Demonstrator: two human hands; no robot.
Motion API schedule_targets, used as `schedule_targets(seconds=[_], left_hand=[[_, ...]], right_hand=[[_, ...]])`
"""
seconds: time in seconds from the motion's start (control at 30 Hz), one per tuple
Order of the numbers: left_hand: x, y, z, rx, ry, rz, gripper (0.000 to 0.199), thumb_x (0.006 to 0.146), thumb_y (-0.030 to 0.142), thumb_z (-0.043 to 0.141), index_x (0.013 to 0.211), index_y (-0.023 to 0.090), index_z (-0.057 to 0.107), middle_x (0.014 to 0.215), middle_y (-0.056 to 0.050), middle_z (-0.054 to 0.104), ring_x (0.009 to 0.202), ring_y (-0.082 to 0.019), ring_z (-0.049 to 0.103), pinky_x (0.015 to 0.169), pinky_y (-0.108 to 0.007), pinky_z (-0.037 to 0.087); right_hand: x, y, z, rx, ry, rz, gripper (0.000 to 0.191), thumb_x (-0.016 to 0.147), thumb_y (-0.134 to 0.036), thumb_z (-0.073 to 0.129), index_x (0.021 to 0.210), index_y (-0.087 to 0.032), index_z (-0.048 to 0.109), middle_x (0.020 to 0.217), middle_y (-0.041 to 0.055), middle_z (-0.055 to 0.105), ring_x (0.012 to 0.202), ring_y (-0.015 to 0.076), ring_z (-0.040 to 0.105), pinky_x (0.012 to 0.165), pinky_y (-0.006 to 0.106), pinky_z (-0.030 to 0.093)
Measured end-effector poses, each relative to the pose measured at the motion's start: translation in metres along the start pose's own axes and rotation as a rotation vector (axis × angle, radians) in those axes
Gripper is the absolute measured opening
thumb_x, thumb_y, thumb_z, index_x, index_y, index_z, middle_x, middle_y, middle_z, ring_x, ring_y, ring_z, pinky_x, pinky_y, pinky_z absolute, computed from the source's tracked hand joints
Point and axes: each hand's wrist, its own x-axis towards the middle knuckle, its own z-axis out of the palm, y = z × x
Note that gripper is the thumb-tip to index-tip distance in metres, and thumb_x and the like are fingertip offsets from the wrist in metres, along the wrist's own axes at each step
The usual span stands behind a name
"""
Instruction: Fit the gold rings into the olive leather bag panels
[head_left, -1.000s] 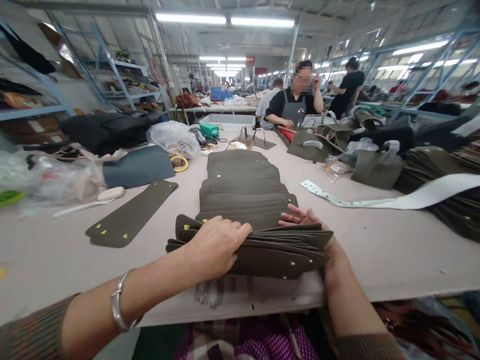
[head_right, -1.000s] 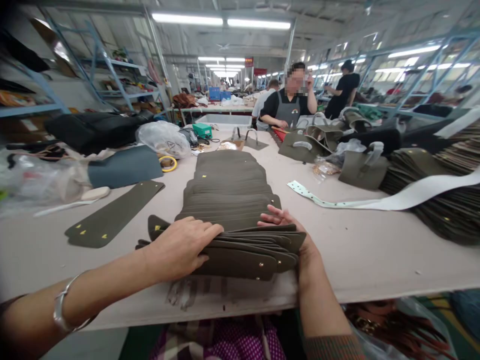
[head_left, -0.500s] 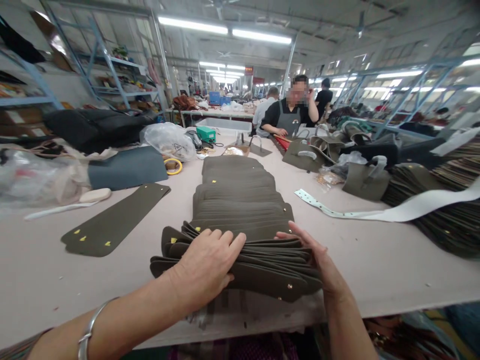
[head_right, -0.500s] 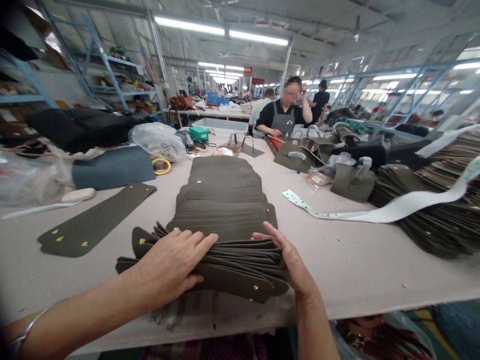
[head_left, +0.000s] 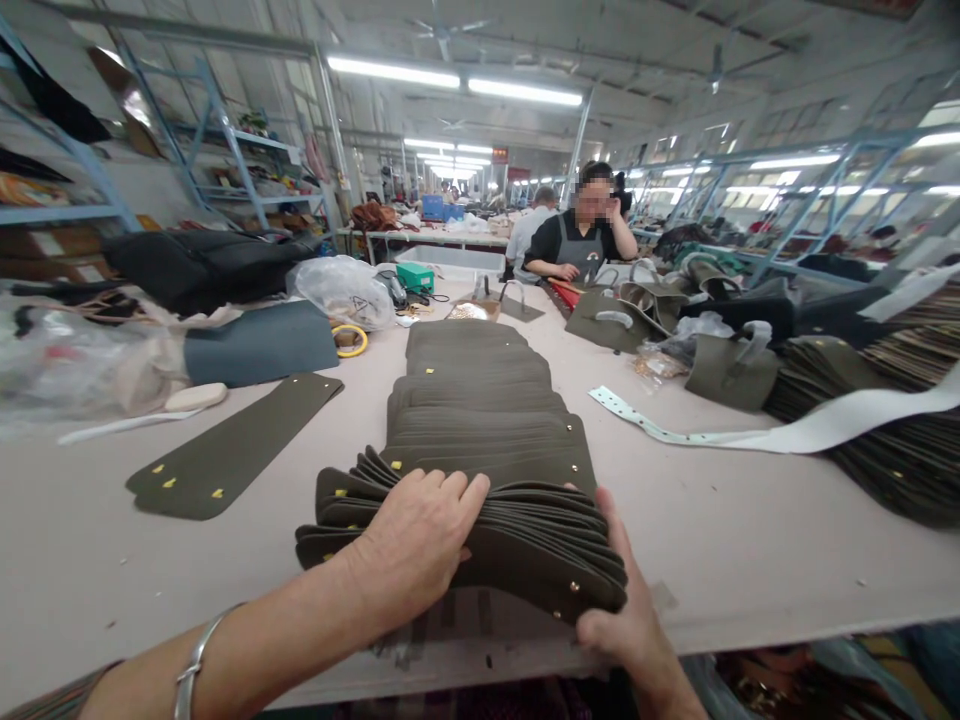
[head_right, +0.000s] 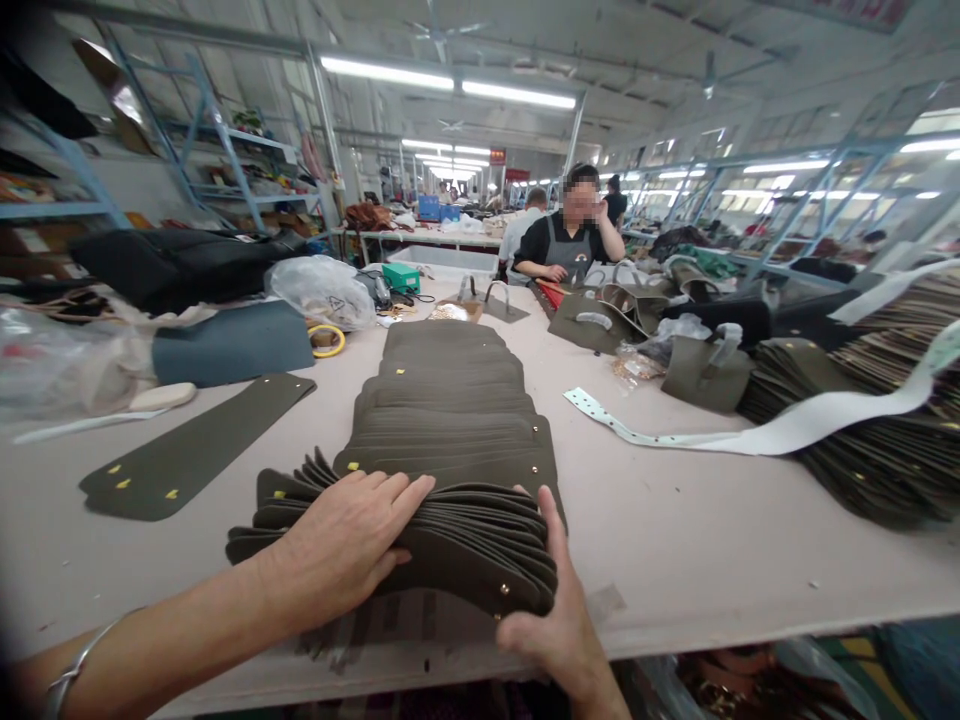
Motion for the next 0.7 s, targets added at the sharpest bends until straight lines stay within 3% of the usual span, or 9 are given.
schedule_targets(seconds=[0.1, 0.23, 0.33, 0.43, 0.57, 0.7], left_hand=[[0.000, 0.002, 0.001, -0.012, -0.011, 0.010, 0.049, 0.077, 0.026, 0.065, 0.122, 0.017, 0.047, 0.106, -0.010, 0.060, 0.093, -0.029, 0.057, 0.081, -0.042, 0.046], [-0.004, 0.004, 0.003, -0.033, -0.004, 0.040, 0.043, 0.079, 0.021, 0.062, 0.120, 0.019, 0.048, 0.104, -0.008, 0.061, 0.091, -0.027, 0.057, 0.081, -0.040, 0.045], [-0.009, 0.011, 0.004, -0.051, 0.026, 0.041, 0.038, 0.080, 0.018, 0.059, 0.117, 0.020, 0.049, 0.099, -0.006, 0.062, 0.087, -0.024, 0.058, 0.077, -0.037, 0.045], [-0.005, 0.022, 0.008, -0.081, 0.097, 0.065, 0.042, 0.079, 0.024, 0.064, 0.118, 0.019, 0.049, 0.097, -0.005, 0.062, 0.084, -0.024, 0.058, 0.074, -0.036, 0.046], [0.028, 0.028, 0.023, -0.068, 0.190, 0.050, 0.058, 0.075, 0.034, 0.072, 0.123, 0.015, 0.046, 0.096, -0.007, 0.062, 0.084, -0.023, 0.058, 0.075, -0.036, 0.047], [0.060, 0.010, 0.037, -0.048, 0.169, -0.029, 0.082, 0.061, 0.057, 0.078, 0.123, 0.013, 0.048, 0.103, -0.012, 0.062, 0.096, -0.029, 0.058, 0.089, -0.045, 0.045]], right_hand=[[0.001, -0.004, 0.017, -0.066, 0.067, 0.026, 0.120, 0.066, -0.061, 0.072, 0.151, -0.022, -0.004, 0.141, 0.0168, 0.047, 0.119, 0.0317, 0.056, 0.094, 0.047, 0.050], [0.006, -0.008, 0.025, -0.161, 0.180, 0.069, 0.096, 0.069, -0.045, 0.073, 0.146, -0.021, 0.022, 0.123, 0.0118, 0.063, 0.109, 0.0289, 0.062, 0.090, 0.041, 0.054], [0.001, -0.008, 0.014, -0.240, 0.255, 0.079, 0.084, 0.068, -0.045, 0.073, 0.139, -0.019, 0.036, 0.119, 0.0101, 0.065, 0.106, 0.0284, 0.064, 0.087, 0.038, 0.056], [-0.003, 0.001, -0.012, -0.363, 0.248, 0.056, 0.083, 0.066, -0.044, 0.075, 0.137, -0.017, 0.040, 0.120, 0.0094, 0.065, 0.103, 0.0275, 0.066, 0.086, 0.033, 0.056], [0.010, 0.018, -0.038, -0.402, 0.288, 0.116, 0.084, 0.063, -0.051, 0.075, 0.134, -0.017, 0.046, 0.118, 0.0087, 0.067, 0.104, 0.0291, 0.065, 0.083, 0.031, 0.057], [0.038, 0.021, -0.035, -0.421, 0.317, 0.302, 0.088, 0.063, -0.061, 0.071, 0.137, -0.022, 0.044, 0.109, 0.0072, 0.071, 0.095, 0.0300, 0.069, 0.073, 0.035, 0.060]])
